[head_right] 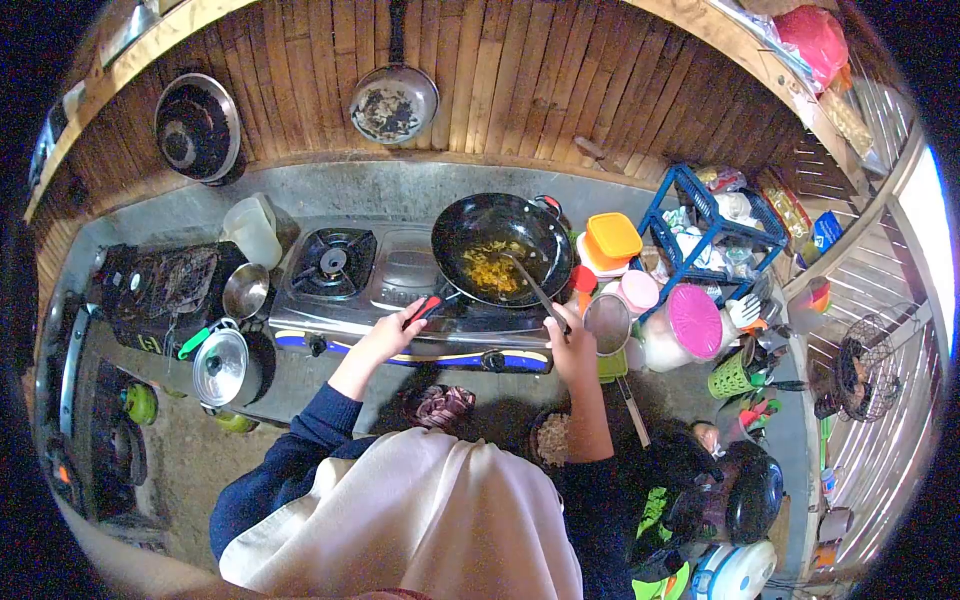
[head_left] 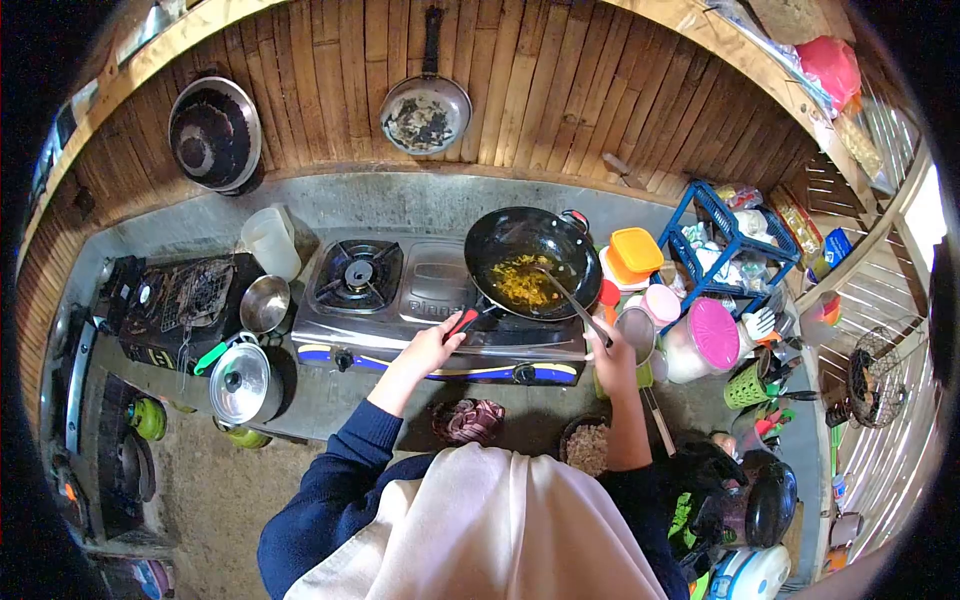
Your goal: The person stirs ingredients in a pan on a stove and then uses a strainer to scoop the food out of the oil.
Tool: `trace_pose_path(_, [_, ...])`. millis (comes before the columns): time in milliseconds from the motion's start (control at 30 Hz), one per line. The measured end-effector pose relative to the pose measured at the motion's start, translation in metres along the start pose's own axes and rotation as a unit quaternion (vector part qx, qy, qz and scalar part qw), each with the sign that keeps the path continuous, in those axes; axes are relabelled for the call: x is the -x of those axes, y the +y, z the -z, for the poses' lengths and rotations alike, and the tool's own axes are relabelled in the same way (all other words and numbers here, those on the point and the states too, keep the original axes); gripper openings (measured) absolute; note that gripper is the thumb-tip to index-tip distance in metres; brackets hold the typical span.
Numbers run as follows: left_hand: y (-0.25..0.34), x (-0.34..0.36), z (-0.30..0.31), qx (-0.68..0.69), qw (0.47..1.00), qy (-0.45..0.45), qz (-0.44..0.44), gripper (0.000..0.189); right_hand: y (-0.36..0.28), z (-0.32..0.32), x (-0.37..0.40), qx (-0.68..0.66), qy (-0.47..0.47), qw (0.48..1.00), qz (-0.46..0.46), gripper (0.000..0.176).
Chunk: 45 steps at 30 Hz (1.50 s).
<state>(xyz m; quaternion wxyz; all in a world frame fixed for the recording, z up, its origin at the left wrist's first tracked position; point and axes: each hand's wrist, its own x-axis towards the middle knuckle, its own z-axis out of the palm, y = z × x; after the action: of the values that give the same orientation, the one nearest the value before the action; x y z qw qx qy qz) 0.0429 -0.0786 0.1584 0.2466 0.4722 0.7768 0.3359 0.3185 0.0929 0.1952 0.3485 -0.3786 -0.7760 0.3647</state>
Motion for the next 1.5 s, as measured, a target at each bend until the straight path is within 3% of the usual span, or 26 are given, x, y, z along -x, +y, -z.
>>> trace_pose_path(67, [0.000, 0.000, 0.000, 0.001, 1.000, -0.004, -0.004, 0.053, 0.006, 0.010, 0.006, -0.068, 0.005, 0.997, 0.033, 0.032])
trace_pose_path(133, [-0.004, -0.002, -0.002, -0.001, 1.000, -0.002, -0.007, 0.053, -0.003, 0.023, 0.015, -0.083, 0.005, 0.996, 0.007, 0.029])
trace_pose_path(200, [-0.006, -0.004, -0.003, -0.008, 1.000, -0.002, -0.005, 0.052, 0.001, 0.037, 0.019, 0.006, 0.023, 0.999, 0.034, 0.024])
trace_pose_path(333, [-0.010, -0.006, -0.004, -0.016, 1.000, -0.007, -0.009, 0.054, -0.032, 0.057, 0.033, -0.001, 0.013, 1.000, -0.019, 0.021])
trace_pose_path(567, [-0.011, -0.008, -0.004, -0.016, 1.000, -0.005, -0.013, 0.054, -0.045, 0.067, 0.043, 0.022, 0.012, 0.999, -0.026, 0.022])
trace_pose_path(767, [-0.009, -0.007, -0.002, -0.018, 1.000, -0.006, 0.001, 0.052, -0.023, 0.041, 0.034, 0.000, 0.008, 1.000, 0.002, 0.023])
trace_pose_path(867, [-0.008, -0.006, -0.002, -0.012, 1.000, -0.016, 0.017, 0.053, -0.015, 0.021, 0.023, -0.110, 0.000, 0.994, -0.028, 0.024])
trace_pose_path(1067, [-0.010, -0.005, -0.005, -0.005, 1.000, -0.005, -0.004, 0.053, 0.003, -0.012, -0.008, -0.167, -0.004, 0.984, 0.054, 0.027])
trace_pose_path(1133, [-0.007, -0.003, -0.003, 0.001, 1.000, 0.001, -0.008, 0.054, -0.003, -0.024, -0.014, -0.102, 0.019, 0.994, 0.039, 0.030])
trace_pose_path(1267, [-0.007, -0.003, -0.002, 0.000, 1.000, -0.012, -0.001, 0.054, -0.011, -0.039, -0.018, -0.130, -0.027, 0.989, -0.066, 0.038])
trace_pose_path(1400, [-0.013, -0.007, -0.007, 0.002, 1.000, -0.003, -0.013, 0.053, -0.002, -0.044, -0.011, -0.068, -0.044, 0.996, -0.033, 0.038])
trace_pose_path(1500, [-0.005, -0.003, -0.002, 0.010, 1.000, -0.021, 0.011, 0.053, 0.022, -0.054, -0.002, -0.155, -0.050, 0.984, -0.069, 0.043])
